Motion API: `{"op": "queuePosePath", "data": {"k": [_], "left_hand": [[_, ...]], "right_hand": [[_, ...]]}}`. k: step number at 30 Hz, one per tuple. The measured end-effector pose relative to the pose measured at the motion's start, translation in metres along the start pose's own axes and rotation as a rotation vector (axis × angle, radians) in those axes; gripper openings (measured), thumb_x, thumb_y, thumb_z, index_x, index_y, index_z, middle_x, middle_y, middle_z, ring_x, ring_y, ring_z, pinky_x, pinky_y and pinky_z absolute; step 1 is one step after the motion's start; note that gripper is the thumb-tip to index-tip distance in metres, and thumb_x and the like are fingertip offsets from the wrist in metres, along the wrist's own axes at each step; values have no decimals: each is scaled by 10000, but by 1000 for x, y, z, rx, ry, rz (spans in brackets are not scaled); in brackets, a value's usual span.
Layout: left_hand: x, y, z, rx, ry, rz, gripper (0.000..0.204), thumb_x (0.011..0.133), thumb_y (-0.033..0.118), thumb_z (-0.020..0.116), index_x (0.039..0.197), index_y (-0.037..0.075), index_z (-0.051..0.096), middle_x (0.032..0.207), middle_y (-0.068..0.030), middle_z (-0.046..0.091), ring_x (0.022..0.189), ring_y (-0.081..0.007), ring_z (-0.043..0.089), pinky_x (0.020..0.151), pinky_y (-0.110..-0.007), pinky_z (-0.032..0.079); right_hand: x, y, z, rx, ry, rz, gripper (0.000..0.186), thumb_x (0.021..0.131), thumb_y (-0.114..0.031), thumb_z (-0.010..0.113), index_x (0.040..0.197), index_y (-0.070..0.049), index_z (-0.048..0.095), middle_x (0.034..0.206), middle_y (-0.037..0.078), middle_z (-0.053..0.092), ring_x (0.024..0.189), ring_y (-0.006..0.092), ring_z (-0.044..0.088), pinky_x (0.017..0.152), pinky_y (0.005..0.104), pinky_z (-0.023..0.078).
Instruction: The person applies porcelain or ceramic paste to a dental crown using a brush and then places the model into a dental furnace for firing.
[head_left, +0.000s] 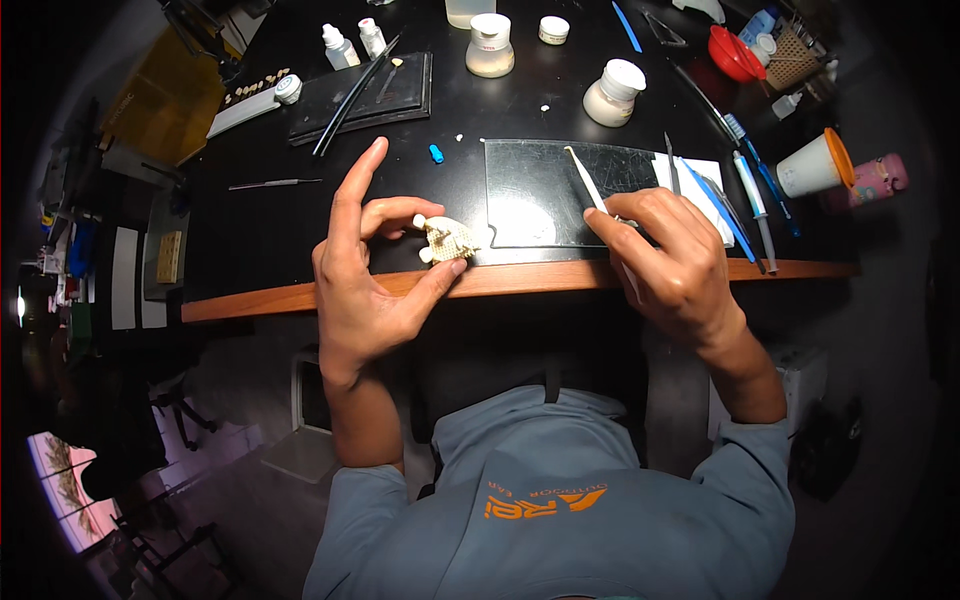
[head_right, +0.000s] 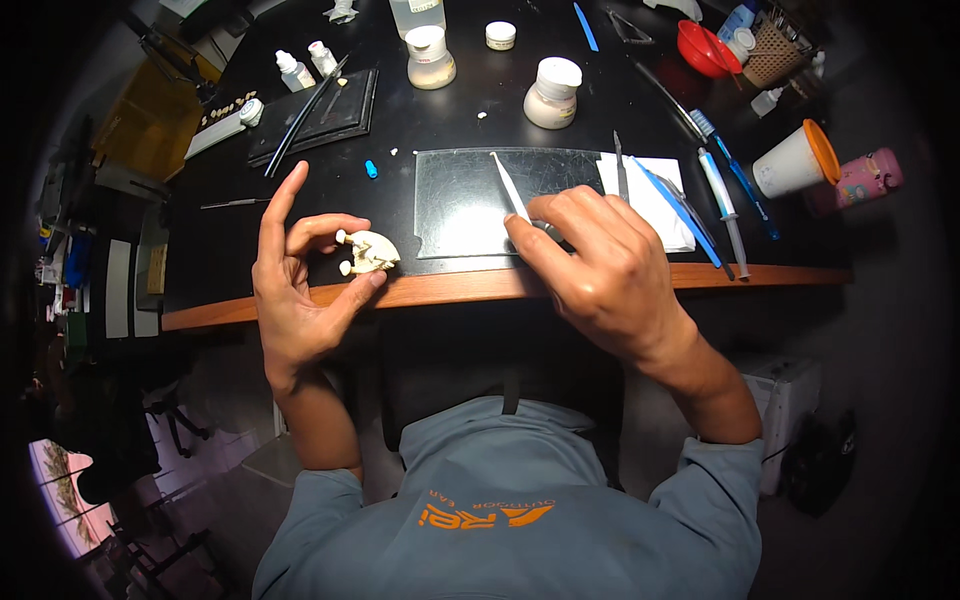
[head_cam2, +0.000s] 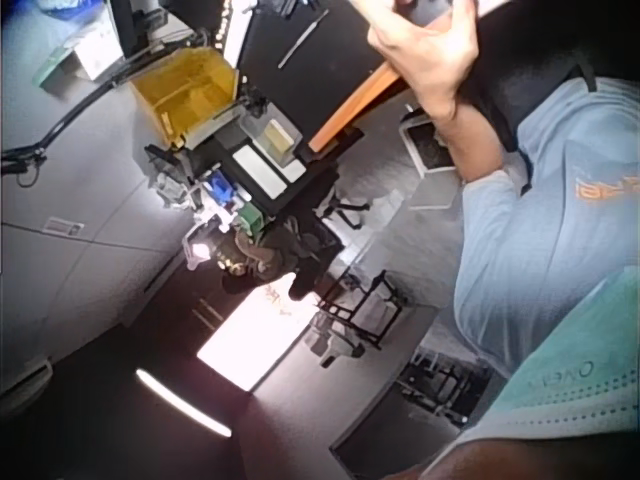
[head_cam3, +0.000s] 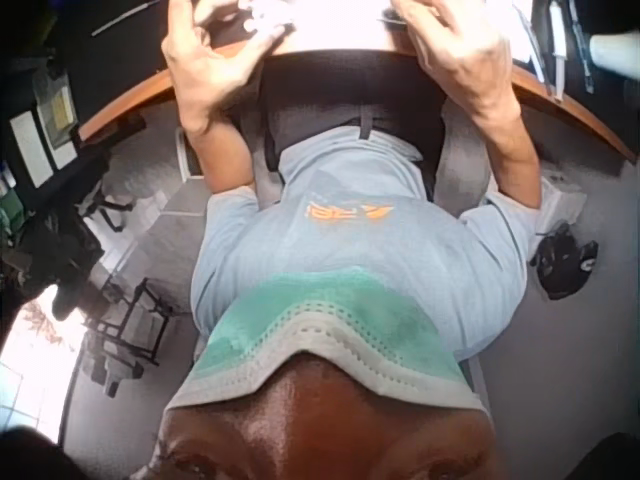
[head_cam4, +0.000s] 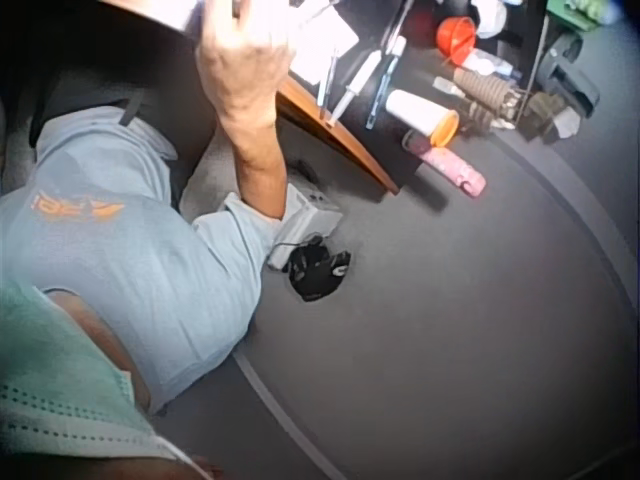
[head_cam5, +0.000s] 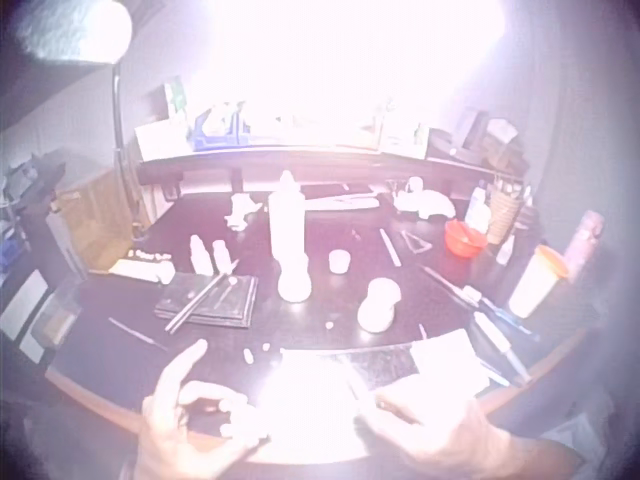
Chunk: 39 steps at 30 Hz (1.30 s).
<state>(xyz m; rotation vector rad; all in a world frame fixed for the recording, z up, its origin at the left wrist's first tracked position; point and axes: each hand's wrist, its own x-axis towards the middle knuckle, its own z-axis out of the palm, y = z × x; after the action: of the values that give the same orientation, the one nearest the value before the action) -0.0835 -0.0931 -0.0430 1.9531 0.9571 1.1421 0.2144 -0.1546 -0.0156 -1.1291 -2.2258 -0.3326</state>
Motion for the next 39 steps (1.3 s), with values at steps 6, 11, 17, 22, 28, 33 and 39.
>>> {"op": "queuePosePath", "data": {"k": [6,11,17,22,28,33,39], "left_hand": [[3,-2,-1,34,17,54,1031,755,46,912,1631,-7,371,1072,-96,790,997,-145,739,920,-282,531],[4,-3,-1,28,36,72,1009,754,65,919,1621,19,404,1057,-103,805,994,-165,761,910,-296,547],[2,-5,-2,16,43,80,1010,752,76,928,1620,36,412,1052,-92,806,990,-171,767,906,-305,555],[4,-5,-1,41,59,108,1001,749,129,936,1601,20,424,1003,-107,801,948,-206,783,895,-338,596],[3,-2,-3,28,41,74,1004,757,151,937,1603,17,415,992,-117,810,916,-220,798,879,-335,606],[2,-4,-3,38,49,59,1009,752,159,939,1608,28,422,978,-95,811,911,-180,780,849,-307,577],[3,-1,-2,77,53,72,1005,738,155,919,1600,14,420,940,-115,807,855,-211,794,818,-319,600]], "right_hand": [[17,5,1,-332,-197,-130,231,877,-96,689,1088,-16,741,917,55,658,821,192,656,698,347,483],[23,0,2,-422,-318,-113,256,899,-95,694,1140,-23,742,995,67,708,882,207,684,761,362,507],[31,-6,5,-470,-364,-148,138,868,-100,686,963,-8,725,871,65,666,837,193,672,757,362,503],[32,-6,9,-497,-370,-179,158,866,-99,692,979,1,739,895,74,676,882,200,676,799,370,513],[31,-10,8,-505,-403,-160,201,879,-91,695,1041,11,754,915,74,675,894,200,672,813,372,515],[29,-9,9,-492,-400,-156,231,894,-96,705,1087,22,749,928,74,672,906,201,674,814,374,514],[28,-8,6,-489,-421,-140,262,902,-99,705,1132,23,738,951,74,669,927,200,676,822,372,510]]}}
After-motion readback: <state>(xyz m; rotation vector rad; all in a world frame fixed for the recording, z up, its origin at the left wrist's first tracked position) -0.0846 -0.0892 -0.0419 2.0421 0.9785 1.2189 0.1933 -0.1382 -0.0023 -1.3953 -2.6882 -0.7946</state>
